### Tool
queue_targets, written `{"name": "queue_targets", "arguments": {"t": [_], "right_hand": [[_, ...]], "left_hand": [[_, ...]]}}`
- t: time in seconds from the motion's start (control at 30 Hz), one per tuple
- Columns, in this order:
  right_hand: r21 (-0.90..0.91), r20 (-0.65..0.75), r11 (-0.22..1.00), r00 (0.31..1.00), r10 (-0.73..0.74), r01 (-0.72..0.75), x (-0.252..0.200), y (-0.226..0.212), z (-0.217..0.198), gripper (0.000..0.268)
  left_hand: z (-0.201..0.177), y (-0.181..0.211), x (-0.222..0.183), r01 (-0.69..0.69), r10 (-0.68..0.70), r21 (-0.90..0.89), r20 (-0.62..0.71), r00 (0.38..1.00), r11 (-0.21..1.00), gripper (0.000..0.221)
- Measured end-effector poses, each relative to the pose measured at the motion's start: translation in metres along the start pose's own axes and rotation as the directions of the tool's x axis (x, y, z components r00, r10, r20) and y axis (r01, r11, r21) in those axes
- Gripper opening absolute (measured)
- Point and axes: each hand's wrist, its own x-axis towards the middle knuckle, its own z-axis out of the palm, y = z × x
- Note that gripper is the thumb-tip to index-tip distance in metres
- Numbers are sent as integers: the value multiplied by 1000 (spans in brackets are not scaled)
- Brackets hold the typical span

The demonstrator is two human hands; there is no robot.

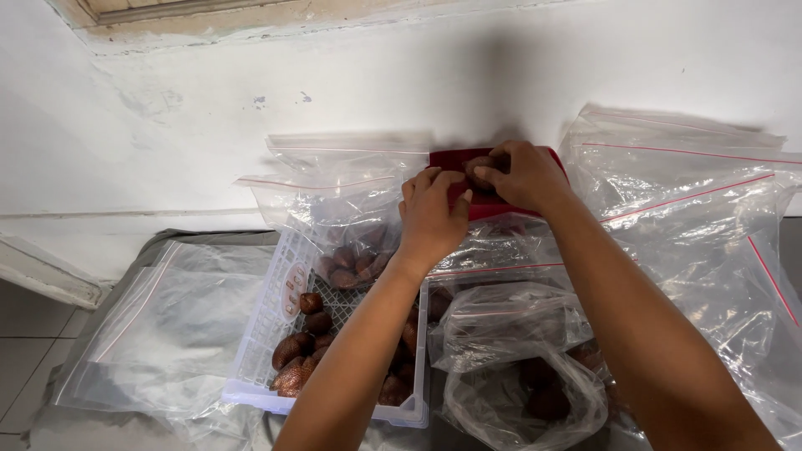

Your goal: The person is picking salak fruits from a plastic crate and placing them into zip-lock bags, then sealing the bags.

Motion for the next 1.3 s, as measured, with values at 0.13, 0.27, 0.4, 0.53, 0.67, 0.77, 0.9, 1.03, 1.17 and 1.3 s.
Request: {"name": "queue_targets", "arguments": {"t": [0.13,0.27,0.4,0.53,0.67,0.77,0.9,1.03,1.17,1.3], "right_hand": [[242,-132,964,988,-78,109,-48,-22,-16,49],[566,-119,802,982,-147,188,-97,-29,-15,45],[669,-105,711,975,-196,216,-143,-30,-8,42],[703,-113,661,959,-259,262,-183,-6,10,46],[640,-195,707,953,-231,302,-228,-9,19,48],[530,-278,781,938,-207,330,-256,-8,24,52],[545,-312,744,917,-249,387,-279,3,32,52],[680,-210,675,958,-194,286,-291,26,42,71],[643,-180,721,966,-187,260,-309,51,54,54],[601,-90,797,996,-13,65,-324,83,59,49]], "left_hand": [[-31,24,-26,-36,18,-337,-57,998,941,57],[-46,45,-65,-91,64,-602,-66,996,793,56],[-49,42,-104,-186,169,-672,-92,981,716,36],[-52,41,-150,-139,178,-728,-25,984,671,34],[-34,35,-186,-155,199,-799,-45,979,581,43],[-27,39,-206,-102,161,-799,-7,987,593,46],[-12,37,-223,-5,73,-809,47,996,587,29],[-6,39,-234,-37,115,-790,42,993,612,25],[12,38,-252,-68,119,-758,13,993,649,20],[45,36,-268,171,-112,-680,130,985,713,38]]}}
